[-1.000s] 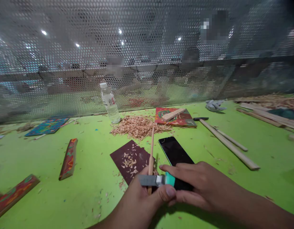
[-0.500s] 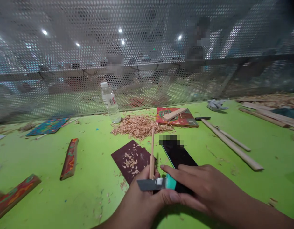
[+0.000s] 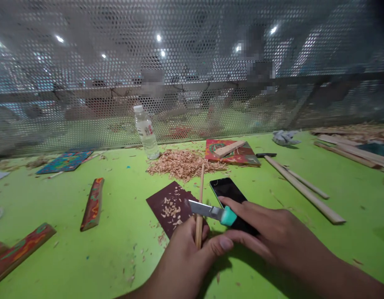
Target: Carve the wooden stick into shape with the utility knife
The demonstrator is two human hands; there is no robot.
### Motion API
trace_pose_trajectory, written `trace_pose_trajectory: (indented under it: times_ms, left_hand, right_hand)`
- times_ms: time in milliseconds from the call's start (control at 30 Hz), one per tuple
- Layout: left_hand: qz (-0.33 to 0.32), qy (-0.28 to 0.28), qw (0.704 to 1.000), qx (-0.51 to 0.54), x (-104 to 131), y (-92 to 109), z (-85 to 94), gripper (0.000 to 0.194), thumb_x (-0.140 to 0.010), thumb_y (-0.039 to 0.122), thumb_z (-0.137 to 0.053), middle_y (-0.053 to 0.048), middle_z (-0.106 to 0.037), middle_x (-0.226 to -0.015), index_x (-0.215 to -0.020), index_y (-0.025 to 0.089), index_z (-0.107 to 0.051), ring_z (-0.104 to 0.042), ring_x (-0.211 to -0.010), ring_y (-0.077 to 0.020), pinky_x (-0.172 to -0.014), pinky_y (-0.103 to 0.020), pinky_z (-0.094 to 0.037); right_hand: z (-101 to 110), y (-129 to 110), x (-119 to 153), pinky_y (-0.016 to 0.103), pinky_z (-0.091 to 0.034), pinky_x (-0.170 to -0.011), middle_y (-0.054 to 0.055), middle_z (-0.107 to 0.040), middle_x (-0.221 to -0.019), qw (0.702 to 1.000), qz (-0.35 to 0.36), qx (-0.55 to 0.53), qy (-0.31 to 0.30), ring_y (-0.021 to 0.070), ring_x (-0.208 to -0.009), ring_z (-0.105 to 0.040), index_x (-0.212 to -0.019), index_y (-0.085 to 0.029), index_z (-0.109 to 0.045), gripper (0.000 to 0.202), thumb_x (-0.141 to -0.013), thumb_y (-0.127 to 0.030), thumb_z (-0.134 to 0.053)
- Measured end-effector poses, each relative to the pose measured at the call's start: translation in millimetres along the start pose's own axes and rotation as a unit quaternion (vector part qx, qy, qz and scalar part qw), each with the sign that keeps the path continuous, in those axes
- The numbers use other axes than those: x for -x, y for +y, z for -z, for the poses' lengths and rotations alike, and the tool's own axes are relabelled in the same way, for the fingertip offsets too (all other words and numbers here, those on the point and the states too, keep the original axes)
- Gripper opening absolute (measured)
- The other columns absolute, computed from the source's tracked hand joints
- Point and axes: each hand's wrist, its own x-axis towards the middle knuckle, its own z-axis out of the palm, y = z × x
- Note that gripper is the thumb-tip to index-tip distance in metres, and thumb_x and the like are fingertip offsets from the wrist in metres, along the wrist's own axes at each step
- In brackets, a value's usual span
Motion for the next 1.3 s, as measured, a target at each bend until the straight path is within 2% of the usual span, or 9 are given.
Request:
trace_pose_trajectory:
  times_ms: [133, 233, 333, 500, 733, 833, 967, 1067, 1300]
  left_hand:
    - [-0.017, -0.025, 0.997, 0.065, -1, 7, -5.8, 0.032, -0.086, 0.037, -0.086, 0.0, -0.066, -0.092, -0.105, 0.018, -0.07, -0.058, -0.085, -0.0148, -0.081, -0.026, -0.049]
    - [0.001, -0.033, 0.993, 0.117, -2, 4, -6.7, 0.037, -0.08, 0.031, -0.092, 0.003, -0.066, -0.083, -0.104, 0.018, -0.067, -0.057, -0.073, -0.0118, -0.07, -0.023, -0.048]
    - [0.01, -0.042, 0.988, 0.145, -2, -1, -4.9, 0.04, -0.078, 0.025, -0.093, 0.005, -0.065, -0.079, -0.105, 0.019, -0.065, -0.056, -0.067, -0.0098, -0.064, -0.022, -0.046]
    - [0.013, -0.009, 0.995, 0.099, -1, -5, -2.0, 0.045, -0.075, 0.023, -0.095, 0.005, -0.064, -0.082, -0.11, 0.019, -0.066, -0.053, -0.065, -0.0087, -0.063, -0.022, -0.047]
    - [-0.013, 0.021, 0.999, 0.03, -4, 0, -3.1, 0.036, -0.08, 0.034, -0.091, 0.001, -0.066, -0.083, -0.106, 0.018, -0.07, -0.054, -0.073, -0.0139, -0.068, -0.026, -0.048]
    - [-0.037, 0.02, 0.999, 0.015, -4, 0, -2.8, 0.028, -0.085, 0.039, -0.086, -0.001, -0.069, -0.088, -0.099, 0.017, -0.074, -0.059, -0.082, -0.0177, -0.076, -0.029, -0.05]
    - [-0.038, 0.012, 0.999, -0.004, -2, 0, -0.6, 0.028, -0.089, 0.042, -0.082, -0.001, -0.071, -0.088, -0.103, 0.019, -0.076, -0.06, -0.083, -0.0172, -0.078, -0.027, -0.048]
    - [-0.032, 0.007, 0.999, -0.017, 0, 0, 0.4, 0.032, -0.092, 0.048, -0.078, -0.002, -0.07, -0.089, -0.102, 0.018, -0.075, -0.058, -0.082, -0.0167, -0.078, -0.028, -0.046]
    - [0.002, 0.05, 0.995, -0.083, 1, 6, -2.9, 0.046, -0.092, 0.064, -0.069, 0.003, -0.052, -0.074, -0.081, 0.019, -0.064, -0.042, -0.069, -0.014, -0.068, -0.028, -0.041]
  right_hand:
    - [5, 5, -4, 0.033, -0.055, -0.053, 0.011, -0.078, -0.089, 0.995, 0.03, -0.051, -0.074, 0.0243, -0.063, -0.075, -0.137, -0.014, -0.065, 0.058, -0.112, -0.056, -0.032]
    - [7, 4, -6, 0.03, -0.054, -0.057, 0.008, -0.076, -0.085, 0.984, 0.035, -0.111, -0.137, 0.0233, -0.067, -0.074, -0.133, -0.017, -0.068, 0.046, -0.108, -0.052, -0.052]
    - [7, 1, -7, 0.028, -0.054, -0.062, 0.007, -0.077, -0.087, 0.977, 0.025, -0.143, -0.159, 0.0212, -0.069, -0.074, -0.131, -0.019, -0.07, 0.041, -0.104, -0.049, -0.063]
    - [4, -6, -10, 0.028, -0.054, -0.065, 0.008, -0.078, -0.088, 0.99, -0.001, -0.086, -0.112, 0.0238, -0.077, -0.074, -0.142, -0.024, -0.067, 0.05, -0.1, -0.053, -0.067]
    - [-1, -8, -5, 0.029, -0.055, -0.06, 0.009, -0.078, -0.089, 0.998, -0.007, -0.037, -0.054, 0.0245, -0.075, -0.074, -0.147, -0.024, -0.062, 0.052, -0.102, -0.051, -0.063]
    - [-2, -6, 0, 0.029, -0.055, -0.057, 0.009, -0.079, -0.09, 0.998, 0.0, -0.04, -0.053, 0.0236, -0.072, -0.075, -0.147, -0.02, -0.061, 0.051, -0.109, -0.051, -0.051]
    - [-3, -7, 3, 0.034, -0.056, -0.053, 0.01, -0.078, -0.091, 0.996, 0.0, -0.066, -0.051, 0.0237, -0.067, -0.075, -0.145, -0.012, -0.06, 0.065, -0.112, -0.058, -0.029]
    - [-4, -6, 3, 0.034, -0.057, -0.052, 0.007, -0.077, -0.086, 0.995, -0.011, -0.08, -0.05, 0.0231, -0.063, -0.074, -0.145, -0.014, -0.06, 0.066, -0.108, -0.064, -0.035]
    - [-7, -9, 4, 0.036, -0.06, -0.054, 0.008, -0.078, -0.087, 0.999, -0.01, -0.046, -0.014, 0.0243, -0.065, -0.077, -0.142, -0.013, -0.062, 0.063, -0.109, -0.061, -0.04]
